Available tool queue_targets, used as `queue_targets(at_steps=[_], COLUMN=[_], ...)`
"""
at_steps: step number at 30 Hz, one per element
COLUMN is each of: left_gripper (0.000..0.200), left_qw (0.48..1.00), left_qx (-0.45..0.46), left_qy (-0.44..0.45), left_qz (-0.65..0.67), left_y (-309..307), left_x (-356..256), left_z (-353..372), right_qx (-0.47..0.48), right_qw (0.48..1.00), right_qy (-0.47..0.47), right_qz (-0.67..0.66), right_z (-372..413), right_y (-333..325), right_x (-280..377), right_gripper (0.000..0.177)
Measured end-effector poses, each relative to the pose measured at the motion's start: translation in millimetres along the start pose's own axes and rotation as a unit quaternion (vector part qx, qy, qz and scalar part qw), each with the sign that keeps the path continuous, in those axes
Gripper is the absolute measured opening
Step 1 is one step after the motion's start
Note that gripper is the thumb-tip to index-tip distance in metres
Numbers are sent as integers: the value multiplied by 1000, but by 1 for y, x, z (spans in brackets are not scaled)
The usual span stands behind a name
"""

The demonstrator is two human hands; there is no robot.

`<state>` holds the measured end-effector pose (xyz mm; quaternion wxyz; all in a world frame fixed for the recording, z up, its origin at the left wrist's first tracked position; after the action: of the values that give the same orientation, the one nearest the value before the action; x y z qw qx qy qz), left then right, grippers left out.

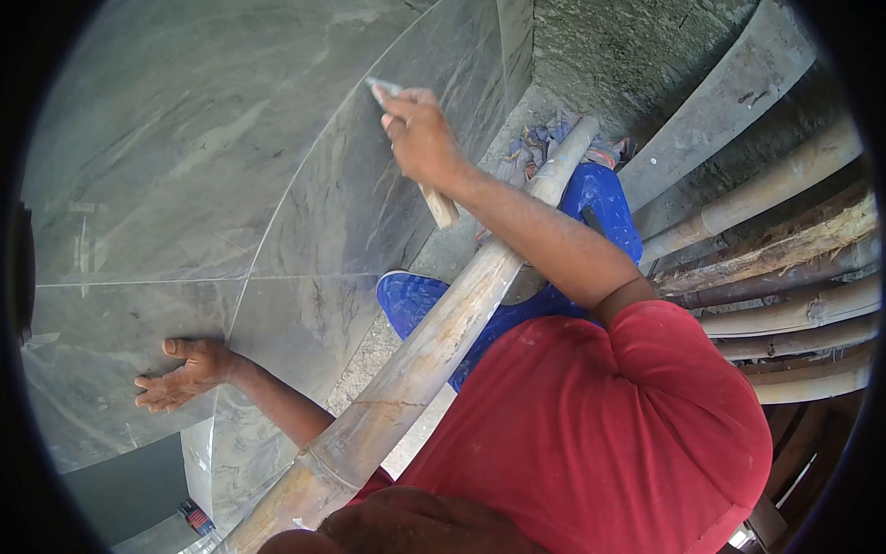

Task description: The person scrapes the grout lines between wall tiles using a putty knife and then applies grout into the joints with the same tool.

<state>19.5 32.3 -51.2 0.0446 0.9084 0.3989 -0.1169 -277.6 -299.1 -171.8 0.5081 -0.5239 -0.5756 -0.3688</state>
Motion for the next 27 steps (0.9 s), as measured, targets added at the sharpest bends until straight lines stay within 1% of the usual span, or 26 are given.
queue_targets(at_steps=[2,3,5,7,9,10,11,13,14,17,19,21,22,24,27], left_gripper=[90,90,90,88,87,87,88,89,89,89,90,91,91,91,89], left_qw=[1000,1000,1000,1000,1000,1000,1000,1000,1000,1000,1000,1000,1000,1000,1000], left_qx=[5,7,1,1,6,7,10,12,11,-7,1,10,10,6,5], left_qy=[-12,-11,-1,1,4,-1,-4,-2,0,9,0,-7,-3,-3,0], left_qz=[-6,-7,-1,-7,-6,-7,-10,-8,-8,-6,-6,-9,-8,-11,-3], left_y=[-2,-2,-2,-1,1,0,-1,0,0,0,0,-1,-1,-2,0], left_x=[2,2,2,6,5,4,4,4,5,6,4,3,2,4,5], left_z=[0,0,0,0,1,1,1,1,1,1,1,0,0,1,0], right_qx=[78,79,-27,-13,54,98,96,20,8,3,17,78,82,-21,5], right_qw=[997,997,997,998,996,994,994,997,998,999,999,997,996,997,997], right_qy=[9,11,50,49,51,37,40,57,39,19,23,18,20,47,47], right_qz=[-8,-8,-44,-43,-47,-41,-41,-54,-44,-37,-14,-15,-15,-50,-56], right_z=[13,8,-12,-11,8,17,16,1,-12,-11,4,10,7,-9,4], right_y=[4,1,-16,-12,3,8,6,-6,-12,-7,-4,2,0,-14,5], right_x=[9,11,10,17,22,21,19,12,8,9,16,12,10,7,15], right_gripper=[41,41,41,41,41,41,41,42,42,42,42,41,41,43,41])
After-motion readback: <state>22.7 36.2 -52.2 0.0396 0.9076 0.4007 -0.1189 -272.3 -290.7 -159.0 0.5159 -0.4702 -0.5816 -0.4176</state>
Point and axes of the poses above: each hand's wrist, its own z-axis away from the middle knuckle, its own y-axis out of the palm, x = y × z, the point moved 6 cm from there along -z, towards the middle knuckle, and after that the axes turned 6 degrees about -y, right-handed, at the moved point
